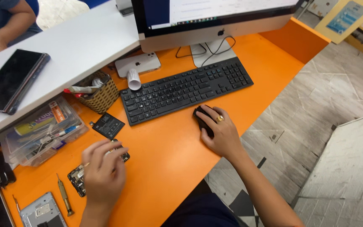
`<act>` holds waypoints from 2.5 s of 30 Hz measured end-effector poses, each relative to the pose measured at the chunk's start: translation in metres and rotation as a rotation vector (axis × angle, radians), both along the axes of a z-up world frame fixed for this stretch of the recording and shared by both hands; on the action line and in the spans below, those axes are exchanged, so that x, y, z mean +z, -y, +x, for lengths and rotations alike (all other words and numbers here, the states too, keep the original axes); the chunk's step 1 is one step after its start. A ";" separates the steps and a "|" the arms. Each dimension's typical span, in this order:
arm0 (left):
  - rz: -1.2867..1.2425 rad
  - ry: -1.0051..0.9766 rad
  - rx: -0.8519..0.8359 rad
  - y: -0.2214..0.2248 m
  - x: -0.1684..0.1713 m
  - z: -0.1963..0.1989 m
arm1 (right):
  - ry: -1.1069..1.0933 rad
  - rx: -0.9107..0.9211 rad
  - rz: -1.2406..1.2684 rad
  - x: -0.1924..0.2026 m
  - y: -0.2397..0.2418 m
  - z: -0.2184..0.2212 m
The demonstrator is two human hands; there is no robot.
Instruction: The person works on a disassembled smartphone motherboard on an orange desk, using tools to adjust internal components. They then pick up a separate smartphone, interact with its touchscreen, and place it down. The person also uses a computer keyboard and mouse before returning to the motherboard.
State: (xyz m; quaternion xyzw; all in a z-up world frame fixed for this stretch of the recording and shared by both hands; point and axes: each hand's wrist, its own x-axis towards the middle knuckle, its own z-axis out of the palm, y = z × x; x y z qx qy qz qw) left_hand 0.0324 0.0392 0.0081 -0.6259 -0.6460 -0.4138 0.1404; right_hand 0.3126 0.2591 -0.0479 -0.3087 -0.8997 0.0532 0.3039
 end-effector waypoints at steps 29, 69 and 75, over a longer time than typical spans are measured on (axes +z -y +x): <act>-0.307 -0.221 0.190 -0.180 -0.078 0.019 | -0.032 -0.078 -0.029 -0.005 -0.004 -0.007; -0.072 -0.390 0.208 -0.158 -0.082 0.045 | -0.089 0.058 0.262 0.003 0.004 -0.031; -0.141 -0.503 0.053 -0.062 -0.054 0.038 | -0.292 0.481 -0.005 0.057 0.056 -0.122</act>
